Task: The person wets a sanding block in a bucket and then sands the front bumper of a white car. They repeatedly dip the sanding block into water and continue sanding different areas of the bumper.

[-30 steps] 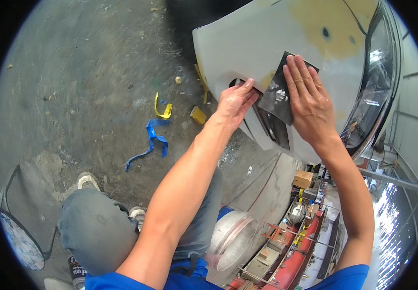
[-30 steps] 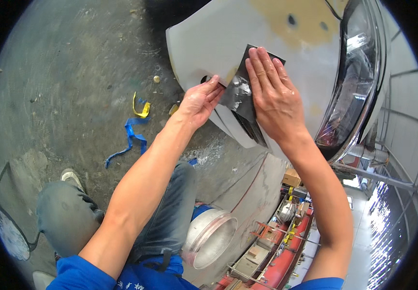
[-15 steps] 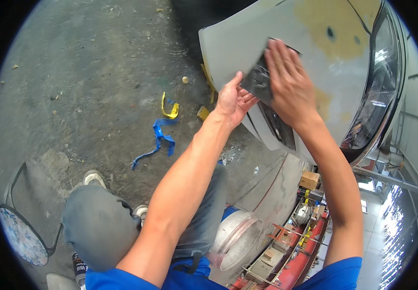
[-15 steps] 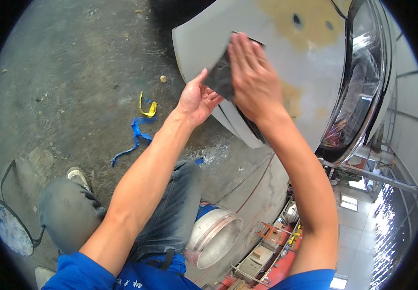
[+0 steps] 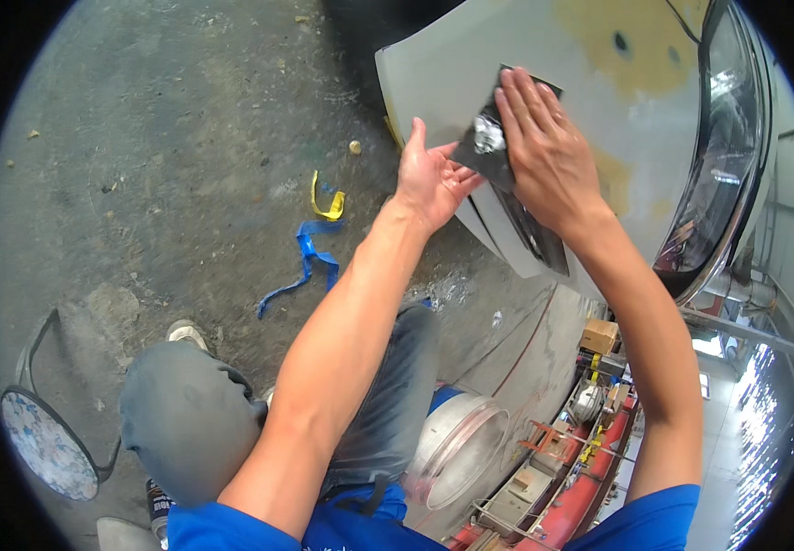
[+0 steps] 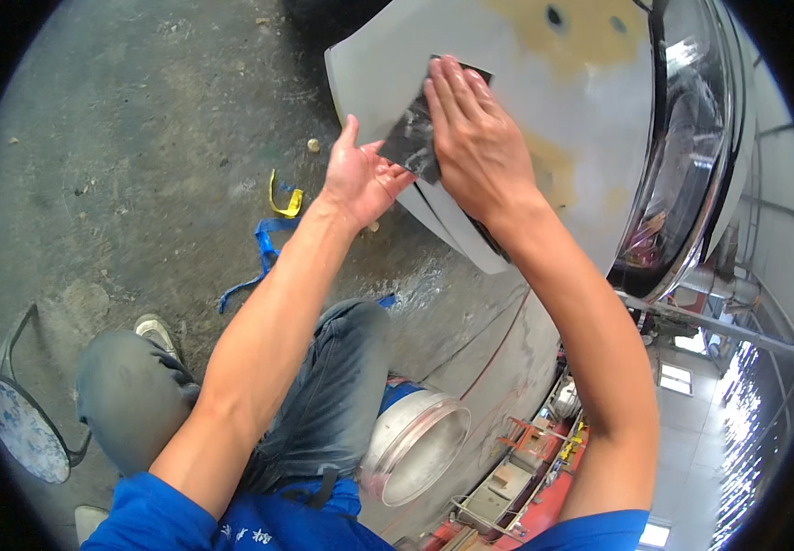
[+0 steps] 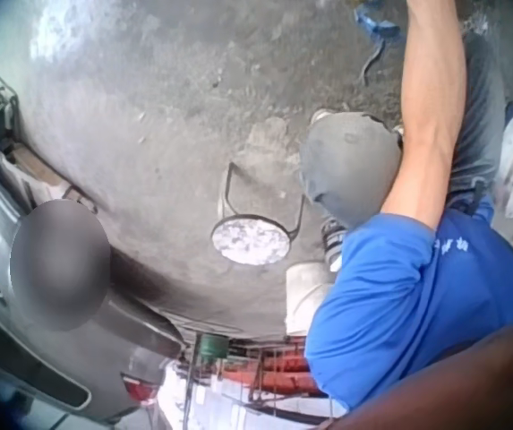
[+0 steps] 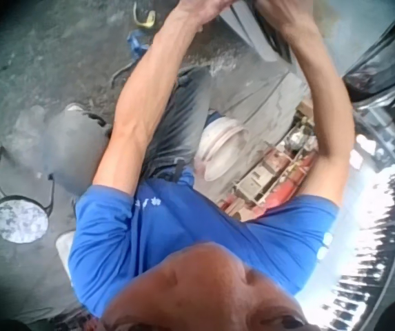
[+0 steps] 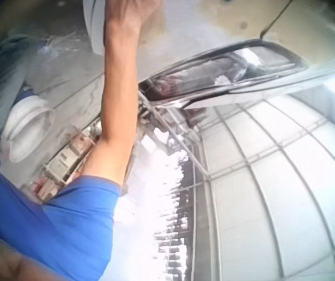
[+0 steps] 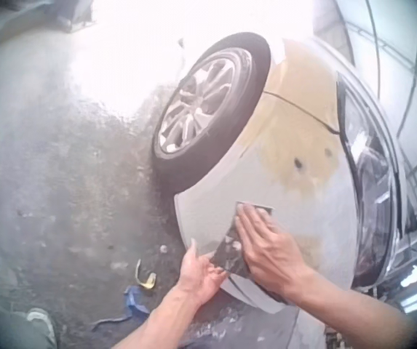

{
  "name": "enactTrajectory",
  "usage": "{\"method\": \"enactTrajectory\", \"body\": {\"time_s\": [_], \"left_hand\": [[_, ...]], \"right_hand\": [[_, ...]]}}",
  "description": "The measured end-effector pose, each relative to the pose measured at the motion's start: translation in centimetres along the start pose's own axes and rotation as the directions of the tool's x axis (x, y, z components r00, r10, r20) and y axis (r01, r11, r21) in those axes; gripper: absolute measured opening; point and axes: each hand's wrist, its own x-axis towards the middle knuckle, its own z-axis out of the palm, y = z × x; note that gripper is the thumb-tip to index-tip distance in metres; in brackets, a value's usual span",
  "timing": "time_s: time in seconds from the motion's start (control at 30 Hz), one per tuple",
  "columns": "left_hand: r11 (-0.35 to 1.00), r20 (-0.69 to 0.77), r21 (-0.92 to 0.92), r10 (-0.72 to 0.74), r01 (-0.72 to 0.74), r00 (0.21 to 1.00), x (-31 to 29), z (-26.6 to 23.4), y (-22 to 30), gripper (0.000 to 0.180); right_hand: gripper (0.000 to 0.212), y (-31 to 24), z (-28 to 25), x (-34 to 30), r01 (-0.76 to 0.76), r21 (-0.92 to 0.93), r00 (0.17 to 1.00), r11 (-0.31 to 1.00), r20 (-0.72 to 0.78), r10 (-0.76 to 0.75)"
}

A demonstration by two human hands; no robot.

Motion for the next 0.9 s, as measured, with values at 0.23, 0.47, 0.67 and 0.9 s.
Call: {"method": "enactTrajectory", "body": {"time_s": [0.23, 0.47, 0.67, 0.9], "left_hand": [[1.000, -0.034, 0.004, 0.031, -0.031, 0.999, -0.3, 0.1, 1.5, 0.094], [0.999, -0.050, 0.044, 0.032, -0.029, 0.998, -1.3, 0.3, 2.9, 0.094], [0.998, 0.023, 0.053, 0.026, -0.027, 0.999, -0.3, -0.4, 1.0, 0.092], [0.998, 0.045, -0.011, 0.065, -0.065, 0.997, -0.6, -0.8, 2.1, 0.098]], "right_hand": [[0.054, 0.0, -1.0, -1.5, -0.032, -0.047, 0.997, 0.998, -0.067, 0.029], [0.056, 0.4, -1.7, -0.4, 0.028, 0.070, 1.000, 0.997, 0.006, -0.029], [0.055, -0.9, -0.4, -0.4, -0.053, 0.042, 0.999, 0.998, -0.001, 0.053], [0.056, 2.0, -3.5, -3.9, 0.019, 0.164, 1.000, 0.986, -0.009, -0.018]]}}
